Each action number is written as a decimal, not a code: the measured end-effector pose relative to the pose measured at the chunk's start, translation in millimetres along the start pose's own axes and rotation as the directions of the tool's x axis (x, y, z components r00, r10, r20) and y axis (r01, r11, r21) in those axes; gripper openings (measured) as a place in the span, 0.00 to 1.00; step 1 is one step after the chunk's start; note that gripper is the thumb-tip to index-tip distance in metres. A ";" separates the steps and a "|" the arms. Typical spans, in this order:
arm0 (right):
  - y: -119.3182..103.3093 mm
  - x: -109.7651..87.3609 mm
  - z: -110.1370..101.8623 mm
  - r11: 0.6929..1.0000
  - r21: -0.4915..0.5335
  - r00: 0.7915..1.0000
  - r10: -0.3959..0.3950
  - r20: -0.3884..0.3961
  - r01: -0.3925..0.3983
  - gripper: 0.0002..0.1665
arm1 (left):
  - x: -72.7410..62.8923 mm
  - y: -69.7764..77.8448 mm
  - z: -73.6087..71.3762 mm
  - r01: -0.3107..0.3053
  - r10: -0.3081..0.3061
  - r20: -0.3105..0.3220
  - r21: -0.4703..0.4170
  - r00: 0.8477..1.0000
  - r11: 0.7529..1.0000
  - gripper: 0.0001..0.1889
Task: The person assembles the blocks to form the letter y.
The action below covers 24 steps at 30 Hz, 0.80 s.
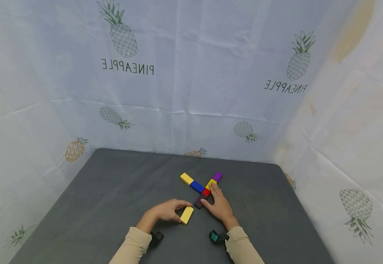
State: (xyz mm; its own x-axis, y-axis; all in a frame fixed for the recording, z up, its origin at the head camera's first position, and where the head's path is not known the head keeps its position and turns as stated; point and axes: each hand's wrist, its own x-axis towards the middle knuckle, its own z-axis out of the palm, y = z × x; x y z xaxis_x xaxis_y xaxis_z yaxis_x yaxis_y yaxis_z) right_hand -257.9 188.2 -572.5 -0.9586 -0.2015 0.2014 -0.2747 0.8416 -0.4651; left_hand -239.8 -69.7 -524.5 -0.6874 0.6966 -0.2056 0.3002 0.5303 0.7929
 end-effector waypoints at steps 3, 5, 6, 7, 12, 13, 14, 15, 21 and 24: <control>0.8 0.8 0.8 1.000 -0.003 1.000 0.001 0.002 -0.001 0.50 | 3.2 1.2 0.5 -0.008 0.008 -0.003 -0.008 1.000 1.000 0.34; 1.3 1.1 1.2 1.000 -0.003 1.000 -0.002 0.002 0.002 0.50 | 5.2 1.7 0.7 -0.009 0.009 -0.008 -0.002 1.000 1.000 0.34; 1.5 1.2 1.2 1.000 0.001 1.000 -0.003 0.000 0.003 0.50 | 6.2 2.0 0.7 -0.008 0.008 -0.010 0.001 1.000 1.000 0.34; 1.7 1.2 1.3 1.000 0.002 1.000 -0.003 -0.001 0.003 0.50 | 7.1 2.5 0.7 -0.005 0.005 -0.011 0.004 1.000 1.000 0.33; 1.7 1.8 0.9 1.000 0.001 1.000 -0.002 -0.007 0.002 0.50 | 11.2 4.7 0.9 0.004 -0.004 -0.012 0.027 1.000 1.000 0.33; 1.7 2.0 0.8 1.000 0.000 1.000 0.000 -0.007 0.000 0.50 | 12.1 4.6 1.1 0.005 -0.005 -0.011 0.030 1.000 1.000 0.33; 1.5 2.2 0.6 1.000 0.000 1.000 0.002 -0.006 -0.002 0.50 | 12.9 4.5 1.4 0.005 -0.005 -0.012 0.034 1.000 0.999 0.33; 1.4 2.3 0.5 1.000 -0.004 1.000 0.004 -0.005 -0.004 0.50 | 13.7 4.4 1.5 0.005 -0.004 -0.012 0.039 1.000 0.999 0.33; -0.3 2.3 -0.5 1.000 0.001 1.000 0.014 0.004 -0.014 0.50 | 17.9 4.4 2.7 0.012 -0.012 -0.007 0.062 1.000 0.998 0.33; -0.8 1.7 -0.7 1.000 0.005 1.000 0.015 0.005 -0.015 0.50 | 19.5 5.6 3.1 0.018 -0.018 -0.002 0.064 1.000 0.998 0.33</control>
State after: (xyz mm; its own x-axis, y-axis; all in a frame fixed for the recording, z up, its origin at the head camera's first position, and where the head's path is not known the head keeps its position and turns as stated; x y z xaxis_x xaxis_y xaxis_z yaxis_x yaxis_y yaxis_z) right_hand -259.3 187.6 -571.2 -0.9630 -0.1913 0.1900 -0.2604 0.8421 -0.4723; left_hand -249.5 -51.6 -525.9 -0.6939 0.6861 -0.2186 0.3298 0.5726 0.7506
